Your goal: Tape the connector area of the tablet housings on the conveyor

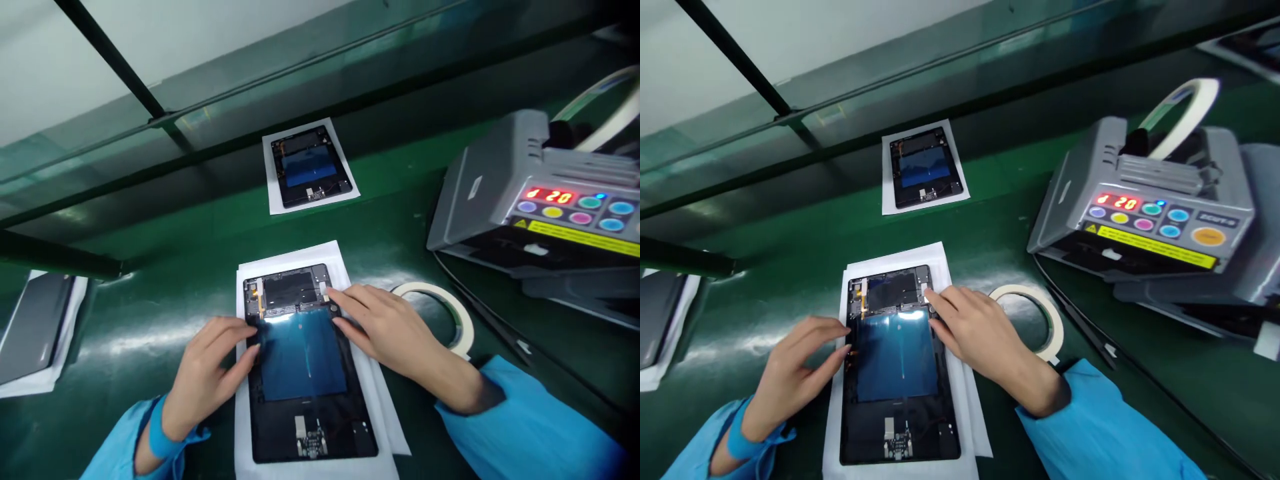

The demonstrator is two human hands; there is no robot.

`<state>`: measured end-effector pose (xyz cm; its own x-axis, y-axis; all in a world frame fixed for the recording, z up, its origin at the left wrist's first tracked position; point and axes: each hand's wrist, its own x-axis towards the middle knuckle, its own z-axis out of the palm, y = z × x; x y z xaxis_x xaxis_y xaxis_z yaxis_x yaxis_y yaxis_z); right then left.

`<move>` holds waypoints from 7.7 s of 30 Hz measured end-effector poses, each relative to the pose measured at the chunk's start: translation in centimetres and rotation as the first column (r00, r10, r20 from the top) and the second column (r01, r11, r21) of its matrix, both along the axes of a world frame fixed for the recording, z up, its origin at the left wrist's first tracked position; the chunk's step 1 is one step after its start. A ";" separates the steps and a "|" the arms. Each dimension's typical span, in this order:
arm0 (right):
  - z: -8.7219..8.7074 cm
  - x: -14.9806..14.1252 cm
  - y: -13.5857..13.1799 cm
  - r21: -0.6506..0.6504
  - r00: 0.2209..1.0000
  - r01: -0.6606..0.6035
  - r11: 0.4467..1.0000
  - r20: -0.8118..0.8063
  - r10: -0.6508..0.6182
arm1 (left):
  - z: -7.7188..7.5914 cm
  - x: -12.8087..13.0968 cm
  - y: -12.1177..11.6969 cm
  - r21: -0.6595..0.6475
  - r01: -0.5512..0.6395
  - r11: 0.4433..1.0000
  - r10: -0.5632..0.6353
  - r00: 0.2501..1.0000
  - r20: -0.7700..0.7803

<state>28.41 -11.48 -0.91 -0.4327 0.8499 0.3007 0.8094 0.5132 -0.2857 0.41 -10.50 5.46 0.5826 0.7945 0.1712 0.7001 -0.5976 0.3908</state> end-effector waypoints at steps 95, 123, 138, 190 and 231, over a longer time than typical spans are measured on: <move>0.7 11.3 -3.9 0.502 0.729 0.565 0.655 0.069 -0.681 | -3.7 3.1 -12.8 0.292 0.334 0.896 -0.235 0.915 -0.326; -1.1 12.3 -2.0 0.554 0.665 0.619 0.557 0.009 -0.747 | 0.8 0.2 -5.8 -0.301 0.415 0.858 -0.453 0.889 -0.064; 3.4 -4.0 2.1 0.083 0.995 -0.095 0.992 0.046 0.091 | -4.7 -2.8 1.7 0.259 0.137 0.956 -0.130 0.991 -0.046; 0.7 -0.5 1.8 0.016 0.978 -0.173 0.985 0.123 0.170 | -3.1 6.8 2.2 0.109 0.318 0.942 -0.249 0.879 -0.407; 1.2 -2.6 2.4 0.193 0.980 0.085 0.978 0.160 -0.117 | -3.6 6.4 2.6 0.134 0.343 0.930 -0.287 0.902 -0.323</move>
<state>25.83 -9.10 0.29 -0.4054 0.8289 0.3855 0.8883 0.4568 -0.0480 6.80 -7.94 1.81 0.8431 0.5319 0.0788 0.5285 -0.8468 0.0601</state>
